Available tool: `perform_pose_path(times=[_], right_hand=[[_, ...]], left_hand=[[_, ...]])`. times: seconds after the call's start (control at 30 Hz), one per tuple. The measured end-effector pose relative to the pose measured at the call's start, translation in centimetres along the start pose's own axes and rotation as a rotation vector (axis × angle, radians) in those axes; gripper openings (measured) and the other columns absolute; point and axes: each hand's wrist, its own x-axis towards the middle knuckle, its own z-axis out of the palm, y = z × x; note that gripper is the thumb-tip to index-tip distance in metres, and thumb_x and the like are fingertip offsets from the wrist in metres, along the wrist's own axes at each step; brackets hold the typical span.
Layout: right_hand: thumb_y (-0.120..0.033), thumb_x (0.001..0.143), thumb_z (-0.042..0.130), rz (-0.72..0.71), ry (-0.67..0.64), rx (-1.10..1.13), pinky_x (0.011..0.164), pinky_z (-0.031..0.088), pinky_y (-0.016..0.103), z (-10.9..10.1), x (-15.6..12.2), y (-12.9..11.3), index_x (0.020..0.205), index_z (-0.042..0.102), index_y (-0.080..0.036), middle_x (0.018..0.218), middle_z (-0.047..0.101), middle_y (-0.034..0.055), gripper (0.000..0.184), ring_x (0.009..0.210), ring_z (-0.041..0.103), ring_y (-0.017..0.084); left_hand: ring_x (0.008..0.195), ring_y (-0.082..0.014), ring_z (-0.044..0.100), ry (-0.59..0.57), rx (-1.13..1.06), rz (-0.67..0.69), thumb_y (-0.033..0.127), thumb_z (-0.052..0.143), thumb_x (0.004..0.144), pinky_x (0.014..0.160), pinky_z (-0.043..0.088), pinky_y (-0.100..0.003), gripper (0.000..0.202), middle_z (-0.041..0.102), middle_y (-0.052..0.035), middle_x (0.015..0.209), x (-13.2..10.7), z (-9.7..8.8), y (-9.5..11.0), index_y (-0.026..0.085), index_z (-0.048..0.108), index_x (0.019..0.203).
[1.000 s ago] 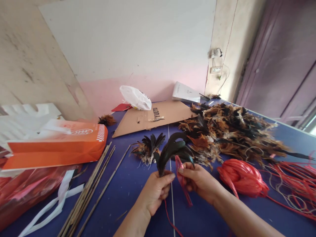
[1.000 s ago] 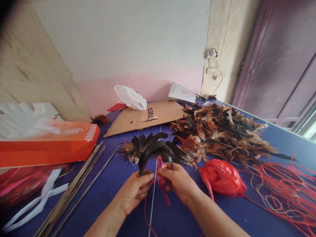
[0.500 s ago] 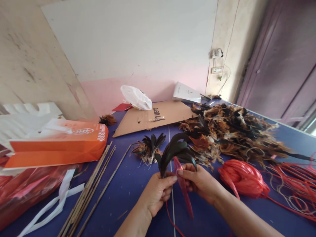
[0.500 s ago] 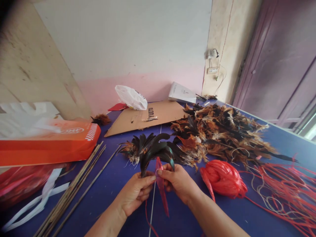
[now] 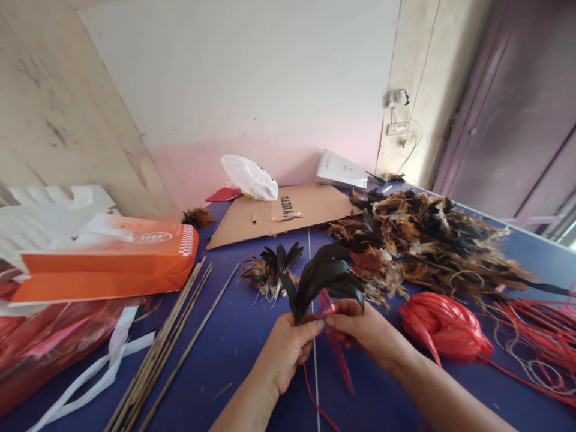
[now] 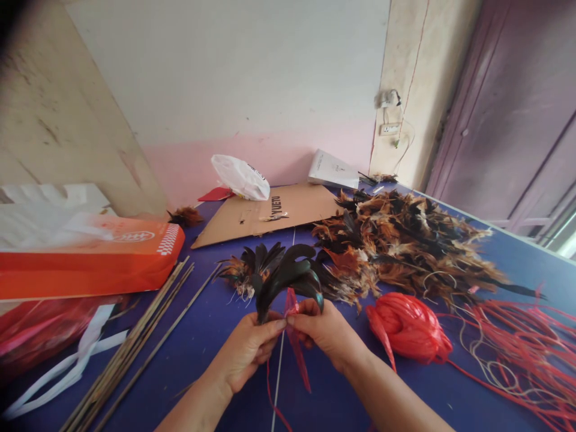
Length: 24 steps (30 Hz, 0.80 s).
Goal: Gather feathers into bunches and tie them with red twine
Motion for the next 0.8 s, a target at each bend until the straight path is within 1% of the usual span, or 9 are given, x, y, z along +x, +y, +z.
perform_pose_path(times=[0.17, 0.27, 0.37, 0.43, 0.5, 0.57, 0.63, 0.7, 0.8], right_hand=[[-0.027, 0.063, 0.065, -0.001, -0.006, -0.023, 0.043, 0.036, 0.019, -0.2, 0.0, 0.0, 0.071, 0.056, -0.013, 0.053, 0.052, -0.0034, 0.019, 0.046, 0.046, 0.007], [-0.029, 0.062, 0.065, 0.004, -0.005, -0.034, 0.043, 0.036, 0.02, -0.2, 0.0, -0.1, 0.071, 0.055, -0.013, 0.053, 0.053, -0.0033, 0.02, 0.046, 0.045, 0.007], [-0.03, 0.062, 0.065, -0.008, 0.002, -0.071, 0.043, 0.035, 0.019, 0.1, -0.1, -0.1, 0.068, 0.055, -0.013, 0.053, 0.051, -0.0039, 0.02, 0.045, 0.043, 0.006], [-0.031, 0.063, 0.064, -0.025, -0.019, -0.095, 0.042, 0.034, 0.018, 0.2, -0.3, -0.2, 0.065, 0.054, -0.013, 0.051, 0.049, -0.0043, 0.02, 0.045, 0.042, 0.005], [-0.032, 0.064, 0.064, -0.009, -0.084, -0.076, 0.043, 0.034, 0.018, 0.1, -0.4, -0.4, 0.064, 0.053, -0.013, 0.052, 0.049, -0.0038, 0.022, 0.045, 0.042, 0.005], [-0.034, 0.064, 0.064, 0.039, -0.15, -0.031, 0.043, 0.034, 0.018, -0.5, -0.4, -0.8, 0.066, 0.053, -0.014, 0.054, 0.051, -0.0032, 0.024, 0.044, 0.041, 0.004], [-0.036, 0.065, 0.063, 0.07, -0.17, -0.069, 0.042, 0.033, 0.018, -1.6, -0.2, -1.2, 0.067, 0.053, -0.014, 0.056, 0.053, -0.0028, 0.024, 0.043, 0.041, 0.004], [-0.033, 0.067, 0.06, 0.054, -0.149, -0.256, 0.041, 0.032, 0.018, -3.0, 0.0, -1.5, 0.065, 0.055, -0.014, 0.054, 0.054, -0.0019, 0.019, 0.042, 0.042, 0.005], [-0.024, 0.066, 0.056, 0.028, -0.103, -0.602, 0.04, 0.032, 0.018, -4.6, 0.3, -1.5, 0.059, 0.057, -0.014, 0.052, 0.057, 0.0004, 0.012, 0.042, 0.044, 0.007]], left_hand=[[0.034, -0.0026, 0.014, 0.012, 0.044, 0.015, 0.032, 0.066, 0.064, 0.036, 0.007, -0.02, 0.023, 0.025, 0.0113, 0.038, 0.0, 0.0, -0.2, 0.016, 0.049, 0.064], [0.034, -0.0032, 0.016, 0.034, 0.091, 0.029, 0.032, 0.065, 0.065, 0.036, 0.008, -0.02, 0.021, 0.025, 0.0109, 0.037, -0.1, 0.2, 0.0, 0.016, 0.052, 0.065], [0.034, -0.0031, 0.019, 0.055, 0.151, 0.088, 0.031, 0.065, 0.065, 0.036, 0.011, -0.019, 0.019, 0.029, 0.0096, 0.038, -0.1, 0.5, 0.0, 0.015, 0.056, 0.064], [0.035, -0.0031, 0.022, 0.099, 0.197, 0.131, 0.03, 0.065, 0.064, 0.036, 0.013, -0.019, 0.017, 0.034, 0.008, 0.04, 0.1, 0.4, -0.2, 0.014, 0.058, 0.064], [0.035, -0.0035, 0.026, 0.178, 0.211, 0.159, 0.029, 0.067, 0.062, 0.036, 0.015, -0.018, 0.017, 0.038, 0.0071, 0.041, 0.5, -0.1, -0.4, 0.014, 0.059, 0.064], [0.033, -0.0034, 0.025, 0.267, 0.147, 0.156, 0.03, 0.067, 0.061, 0.035, 0.015, -0.018, 0.019, 0.033, 0.0091, 0.037, 1.1, -0.9, -0.3, 0.014, 0.057, 0.065], [0.031, -0.0028, 0.021, 0.349, 0.013, 0.17, 0.031, 0.067, 0.061, 0.034, 0.013, -0.017, 0.022, 0.027, 0.0116, 0.035, 1.5, -2.0, 0.3, 0.014, 0.055, 0.067], [0.031, -0.0016, 0.018, 0.386, -0.15, 0.212, 0.029, 0.069, 0.06, 0.033, 0.011, -0.016, 0.024, 0.023, 0.0131, 0.036, 1.6, -3.3, 1.4, 0.014, 0.051, 0.066], [0.032, -0.0006, 0.018, 0.385, -0.38, 0.304, 0.024, 0.071, 0.058, 0.031, 0.012, -0.015, 0.039, 0.022, 0.0128, 0.039, 1.3, -4.9, 3.3, 0.017, 0.033, 0.052]])
